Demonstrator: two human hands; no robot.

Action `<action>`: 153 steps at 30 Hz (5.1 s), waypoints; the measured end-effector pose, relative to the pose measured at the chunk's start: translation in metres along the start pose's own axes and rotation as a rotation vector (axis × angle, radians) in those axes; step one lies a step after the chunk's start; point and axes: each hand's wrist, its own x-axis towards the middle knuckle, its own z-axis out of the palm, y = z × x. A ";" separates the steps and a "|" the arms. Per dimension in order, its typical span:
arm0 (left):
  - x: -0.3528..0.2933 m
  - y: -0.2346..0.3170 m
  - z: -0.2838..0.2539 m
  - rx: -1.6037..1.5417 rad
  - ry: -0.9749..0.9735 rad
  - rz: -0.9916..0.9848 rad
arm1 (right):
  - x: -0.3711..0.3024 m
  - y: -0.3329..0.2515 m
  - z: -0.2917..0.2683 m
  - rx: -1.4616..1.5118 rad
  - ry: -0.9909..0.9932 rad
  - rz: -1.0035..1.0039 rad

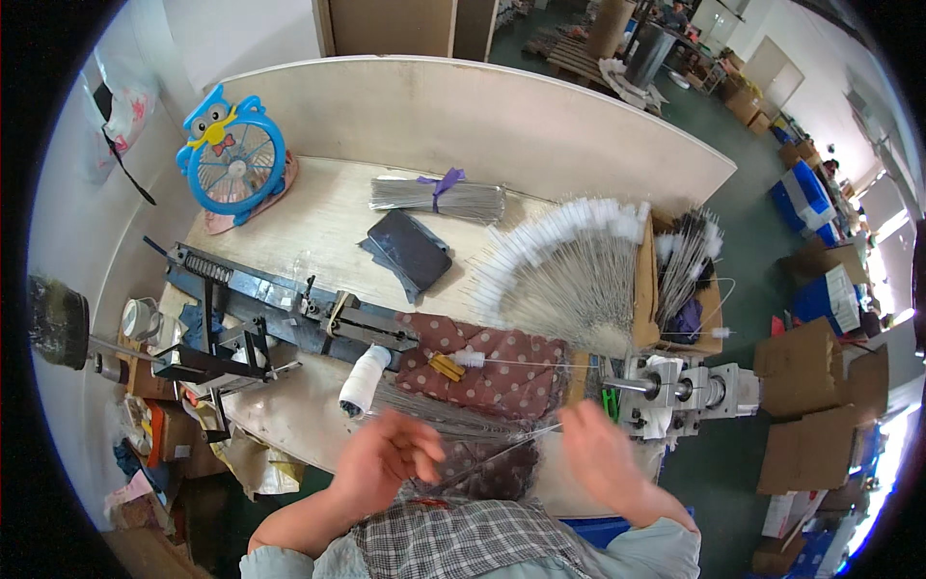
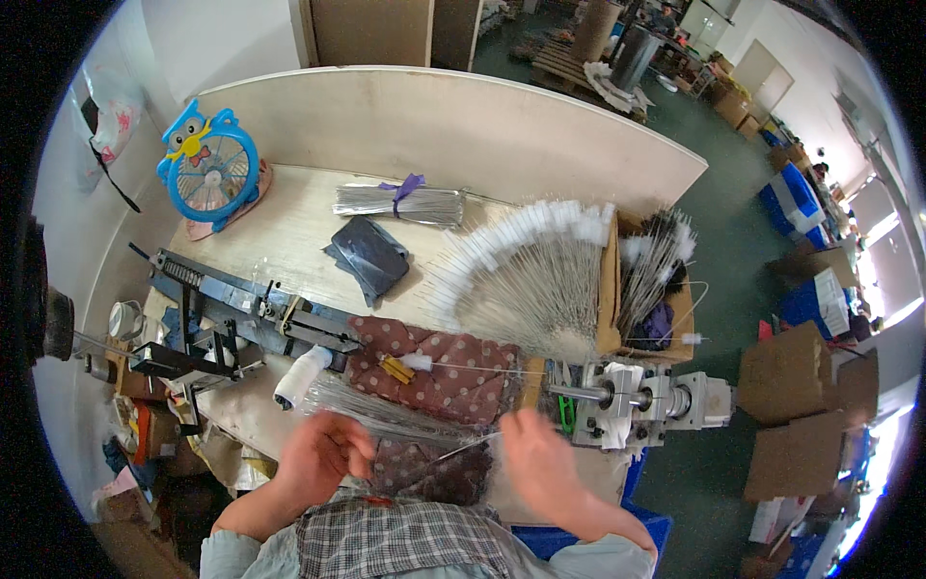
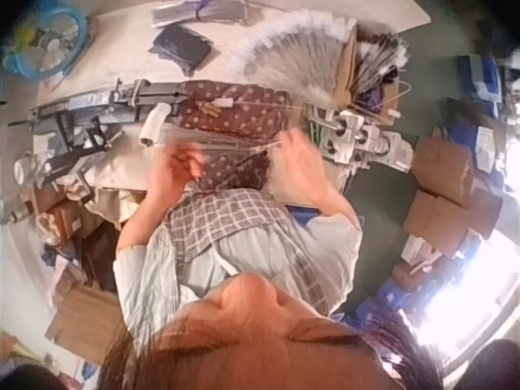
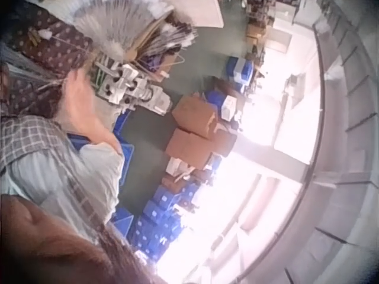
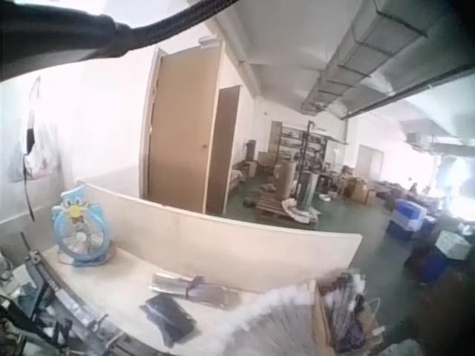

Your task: Assembling small brushes into plastic tubes using a manual assembly machine fixture.

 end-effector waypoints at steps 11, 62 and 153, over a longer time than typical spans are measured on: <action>0.140 -0.046 0.072 1.722 -0.132 0.979 | 0.044 0.073 -0.038 0.185 0.425 0.037; 0.043 -0.017 -0.054 0.316 0.216 0.154 | 0.150 -0.041 0.018 0.460 0.240 -0.463; 0.097 -0.026 0.011 0.076 0.171 0.286 | 0.137 -0.037 0.018 0.488 0.137 -0.169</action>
